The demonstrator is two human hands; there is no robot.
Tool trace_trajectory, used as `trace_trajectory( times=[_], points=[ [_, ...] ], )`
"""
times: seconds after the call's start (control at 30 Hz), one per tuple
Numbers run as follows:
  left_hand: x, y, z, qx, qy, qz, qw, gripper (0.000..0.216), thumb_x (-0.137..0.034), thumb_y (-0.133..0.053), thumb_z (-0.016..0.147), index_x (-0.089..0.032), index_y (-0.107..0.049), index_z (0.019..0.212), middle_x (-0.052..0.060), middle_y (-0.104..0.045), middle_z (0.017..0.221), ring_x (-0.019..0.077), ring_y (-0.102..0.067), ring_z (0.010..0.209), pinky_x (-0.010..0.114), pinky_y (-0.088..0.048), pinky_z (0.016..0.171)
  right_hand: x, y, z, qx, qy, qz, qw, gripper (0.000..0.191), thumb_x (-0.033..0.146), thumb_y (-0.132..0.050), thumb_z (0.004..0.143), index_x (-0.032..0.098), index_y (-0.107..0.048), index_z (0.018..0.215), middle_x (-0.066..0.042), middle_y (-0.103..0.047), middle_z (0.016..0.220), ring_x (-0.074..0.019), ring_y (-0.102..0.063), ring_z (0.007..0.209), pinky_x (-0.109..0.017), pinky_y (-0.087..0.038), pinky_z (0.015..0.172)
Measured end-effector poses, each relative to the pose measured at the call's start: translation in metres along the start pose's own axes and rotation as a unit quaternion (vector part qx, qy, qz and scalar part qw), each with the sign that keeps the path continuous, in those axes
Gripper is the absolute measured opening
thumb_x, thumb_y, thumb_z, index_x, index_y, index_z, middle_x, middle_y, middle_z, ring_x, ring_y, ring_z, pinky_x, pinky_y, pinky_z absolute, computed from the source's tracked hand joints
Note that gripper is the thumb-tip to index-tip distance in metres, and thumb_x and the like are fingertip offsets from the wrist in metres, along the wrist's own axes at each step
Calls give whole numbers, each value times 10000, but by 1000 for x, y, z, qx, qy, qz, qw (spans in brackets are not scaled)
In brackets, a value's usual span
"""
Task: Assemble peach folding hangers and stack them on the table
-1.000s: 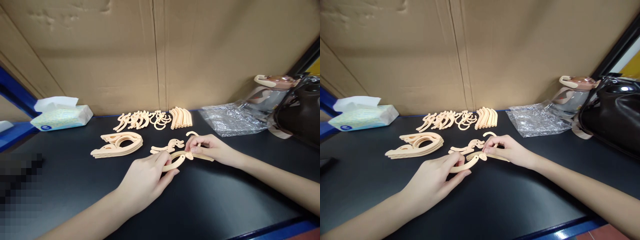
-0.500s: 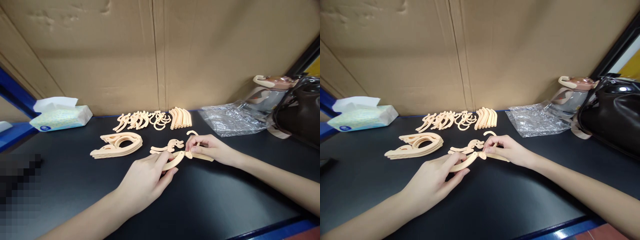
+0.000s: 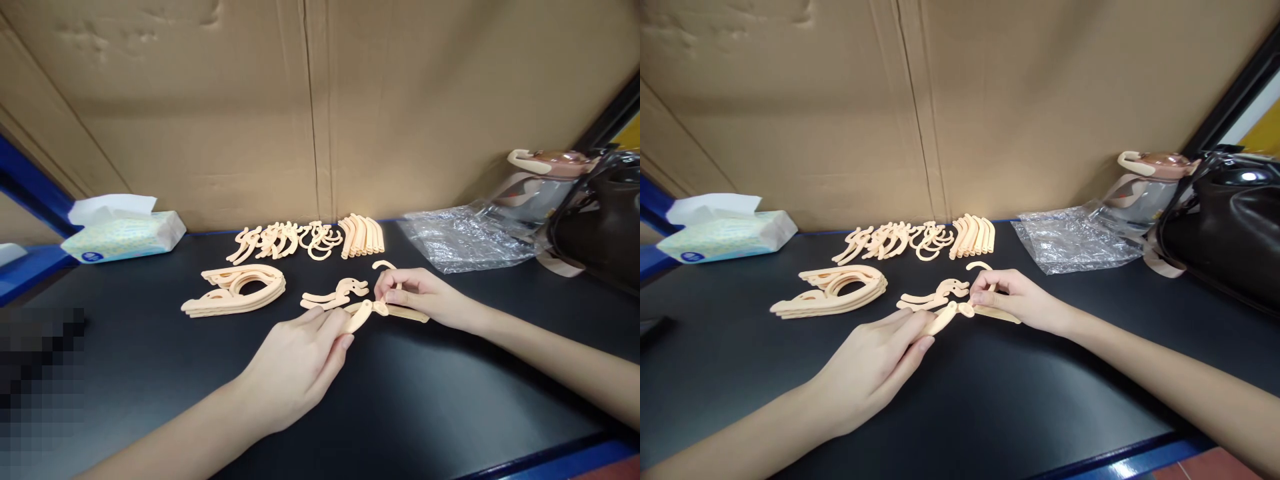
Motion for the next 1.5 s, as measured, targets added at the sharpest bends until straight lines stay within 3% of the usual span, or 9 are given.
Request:
trace_trajectory(
  times=[0.23,0.47,0.97,1.5],
  points=[
    [3,-3,1,3,-19,5,1000,149,-207,-284,947,-208,-415,876,4,-565,791,168,-557,740,253,-389,564,1,0,1,-20,-5,53,998,246,395,-551,855,162,-578,779,-13,-562,797,-127,-494,747,-255,-378,686],
    [5,-6,0,10,-23,-7,1000,106,-221,-293,957,-211,-392,919,1,-555,825,167,-547,744,258,-395,581,-3,0,2,1,1,72,997,223,348,-563,856,151,-574,753,1,-541,744,-108,-467,694,-243,-352,639],
    [6,-11,2,7,-42,-45,998,41,-182,-353,949,-202,-388,946,-12,-563,830,124,-573,718,215,-423,613,-2,1,2,8,-4,53,999,269,363,-555,857,138,-613,721,3,-552,708,-102,-477,668,-231,-354,631],
    [3,-12,4,-12,-60,-23,998,76,-168,-365,937,-178,-440,931,12,-601,818,145,-607,717,236,-463,602,0,-2,1,4,-9,52,999,311,388,-568,840,129,-593,670,14,-502,659,-85,-416,622,-228,-309,592]
  ],
)
Point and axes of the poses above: each hand's wrist, its own z-axis towards the middle knuckle, its own y-axis out of the back of the hand, x = y × z, the point moved 1 cm from there along z, towards the middle knuckle
